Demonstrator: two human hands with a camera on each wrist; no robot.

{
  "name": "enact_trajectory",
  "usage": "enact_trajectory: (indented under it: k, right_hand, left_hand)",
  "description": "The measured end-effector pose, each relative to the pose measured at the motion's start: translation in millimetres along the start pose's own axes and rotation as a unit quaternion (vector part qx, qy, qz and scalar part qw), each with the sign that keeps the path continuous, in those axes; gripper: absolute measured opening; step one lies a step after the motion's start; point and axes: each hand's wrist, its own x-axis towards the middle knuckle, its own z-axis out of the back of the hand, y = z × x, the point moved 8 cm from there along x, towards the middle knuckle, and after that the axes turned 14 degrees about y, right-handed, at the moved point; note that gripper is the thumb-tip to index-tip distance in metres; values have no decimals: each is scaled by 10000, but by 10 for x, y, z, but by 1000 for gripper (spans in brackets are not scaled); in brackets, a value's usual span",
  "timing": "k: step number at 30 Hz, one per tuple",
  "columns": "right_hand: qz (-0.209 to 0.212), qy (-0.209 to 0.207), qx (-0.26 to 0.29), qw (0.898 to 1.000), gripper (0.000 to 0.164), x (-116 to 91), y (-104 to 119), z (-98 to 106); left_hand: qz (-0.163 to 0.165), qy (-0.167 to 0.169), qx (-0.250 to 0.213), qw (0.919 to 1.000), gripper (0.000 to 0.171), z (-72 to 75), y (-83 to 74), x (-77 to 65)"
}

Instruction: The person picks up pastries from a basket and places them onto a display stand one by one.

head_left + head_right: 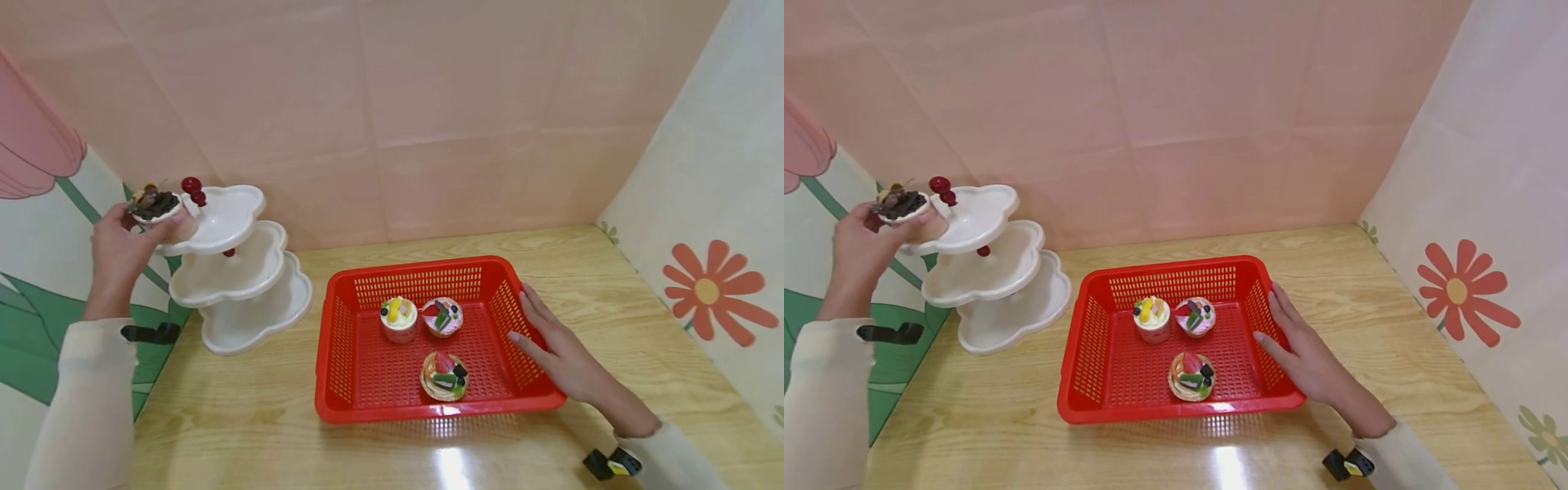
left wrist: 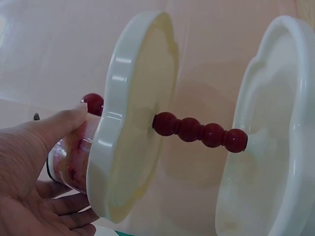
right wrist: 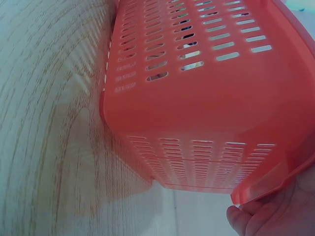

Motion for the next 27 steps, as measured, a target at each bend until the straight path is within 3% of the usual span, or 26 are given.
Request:
enact_trajectory:
  k: [6, 16, 21, 27]
  right_hand:
    - [15, -8, 26, 10000, 74, 4, -1, 2]
    - [14, -24, 48, 10000, 73, 0, -12, 3]
    - [-8, -14, 73, 10000, 73, -2, -12, 5]
    - [37, -28, 117, 9999, 74, -4, -14, -1]
  left_hand:
    - [64, 167, 63, 9998, 96, -37, 29, 31]
    - [76, 300, -252, 9992, 102, -100, 53, 44]
    - [-123, 222, -374, 9990, 94, -110, 61, -21]
    - [-187, 171, -214, 9994, 98, -98, 111, -95]
